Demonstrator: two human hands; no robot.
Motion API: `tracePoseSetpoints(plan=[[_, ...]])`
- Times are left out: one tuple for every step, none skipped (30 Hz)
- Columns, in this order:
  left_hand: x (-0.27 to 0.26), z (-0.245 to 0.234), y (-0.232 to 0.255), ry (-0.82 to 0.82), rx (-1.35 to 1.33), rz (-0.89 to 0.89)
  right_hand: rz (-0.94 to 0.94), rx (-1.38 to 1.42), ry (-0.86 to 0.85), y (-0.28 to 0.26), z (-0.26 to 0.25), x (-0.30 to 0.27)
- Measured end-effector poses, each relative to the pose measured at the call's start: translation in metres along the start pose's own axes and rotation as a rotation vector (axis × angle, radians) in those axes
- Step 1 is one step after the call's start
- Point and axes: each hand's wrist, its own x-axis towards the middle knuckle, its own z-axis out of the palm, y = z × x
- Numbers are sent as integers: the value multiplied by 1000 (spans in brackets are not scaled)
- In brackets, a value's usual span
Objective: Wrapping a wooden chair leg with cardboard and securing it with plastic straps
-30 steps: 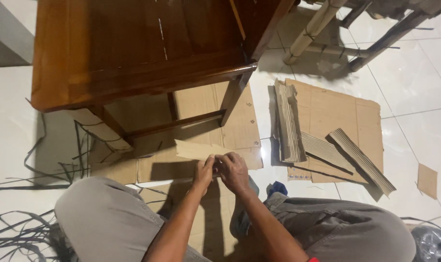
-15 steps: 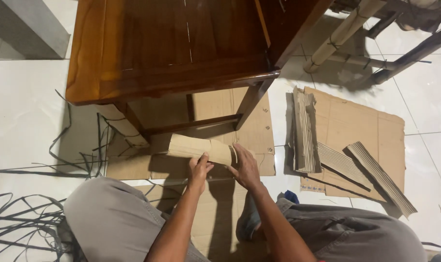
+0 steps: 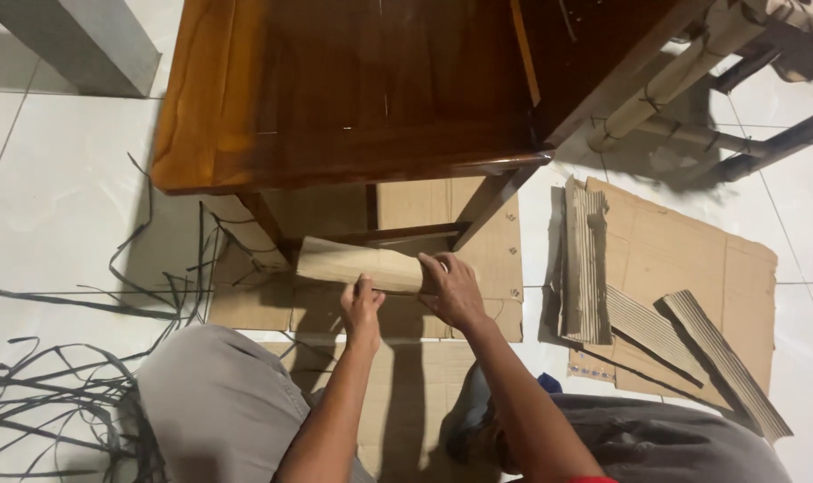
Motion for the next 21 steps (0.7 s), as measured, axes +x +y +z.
tracePoseSetpoints(plan=[[3,-1,1,2,-1,1,-2,1,0,0,1,9],[6,-1,3,29,8,17,-43,-63,34,0,2,19],[9,-1,5,56,17,33,-83,-126,68,-1,2,29],[23,-6,-12,59,16,38,-88,-124,70,-5,0,36],[37,-10,-28,139,166,35,-94,-177,66,-9,-2,44],[51,-15,-43,221,316,32,-102,-226,63,-13,-5,52],[35,-8,-27,227,316,37,-108,-223,64,-10,0,62],[18,-3,-11,187,491,105,-79,-257,6,-9,6,71],[2,2,4,146,667,173,-50,-291,-52,-7,12,81],[-4,4,11,151,669,171,-53,-287,-55,2,19,86],[-10,6,19,92,748,372,-108,-293,-15,11,26,91],[-17,9,25,31,820,572,-164,-301,23,20,33,95],[-11,8,31,35,822,568,-166,-299,20,23,35,97],[-4,9,37,-44,972,690,-188,-314,35,26,35,100],[2,9,44,-127,1120,811,-210,-328,50,29,35,104],[15,9,44,-124,1122,811,-212,-326,49,30,37,107],[27,10,44,-136,1376,874,-232,-311,54,32,39,111],[38,10,44,-150,1633,932,-250,-295,58,34,41,114],[50,8,45,-150,1635,931,-250,-294,57,32,43,115],[62,6,46,-157,1802,862,-248,-316,47,30,45,116],[75,4,47,-162,1967,787,-247,-338,37,28,47,117]])
